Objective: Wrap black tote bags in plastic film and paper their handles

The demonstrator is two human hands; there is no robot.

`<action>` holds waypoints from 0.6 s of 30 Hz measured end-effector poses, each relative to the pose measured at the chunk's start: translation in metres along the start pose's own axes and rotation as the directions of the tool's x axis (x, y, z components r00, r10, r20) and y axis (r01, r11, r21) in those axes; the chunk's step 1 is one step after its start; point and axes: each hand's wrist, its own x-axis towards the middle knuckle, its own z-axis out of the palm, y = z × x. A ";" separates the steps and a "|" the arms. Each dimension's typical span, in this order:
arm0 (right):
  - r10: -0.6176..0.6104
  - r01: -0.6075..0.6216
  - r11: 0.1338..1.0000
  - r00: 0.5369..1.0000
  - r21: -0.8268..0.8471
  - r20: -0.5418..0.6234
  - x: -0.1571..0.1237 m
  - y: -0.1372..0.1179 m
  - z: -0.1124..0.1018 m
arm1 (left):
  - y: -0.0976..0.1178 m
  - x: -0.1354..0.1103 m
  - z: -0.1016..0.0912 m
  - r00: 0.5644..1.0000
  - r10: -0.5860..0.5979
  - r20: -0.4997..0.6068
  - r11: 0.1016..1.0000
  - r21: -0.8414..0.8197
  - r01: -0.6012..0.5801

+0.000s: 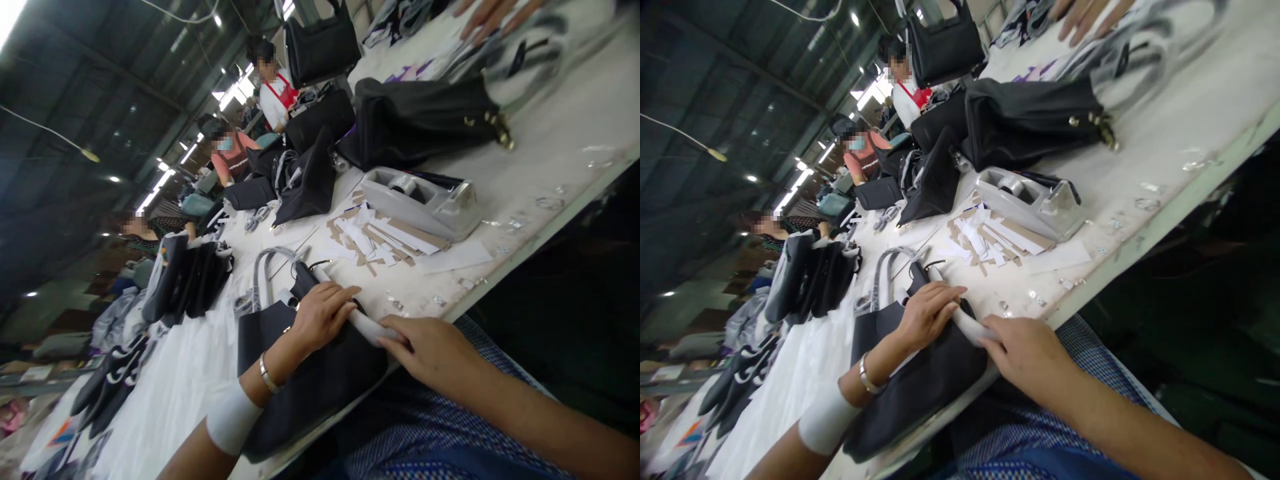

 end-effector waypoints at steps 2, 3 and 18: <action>-0.039 0.037 0.998 0.998 0.045 0.039 0.005 -0.004 -0.003 | -0.006 -0.007 0.011 0.991 -0.005 -0.131 0.996 -0.091 -0.007; -0.070 0.066 0.994 0.997 0.087 0.039 0.008 -0.005 -0.003 | -0.009 -0.009 0.016 0.981 -0.007 -0.193 0.991 -0.136 -0.019; 0.064 -0.212 0.820 0.957 0.532 0.283 0.045 -0.009 0.006 | -0.008 -0.017 0.026 0.884 0.035 -0.467 0.971 -0.193 -0.140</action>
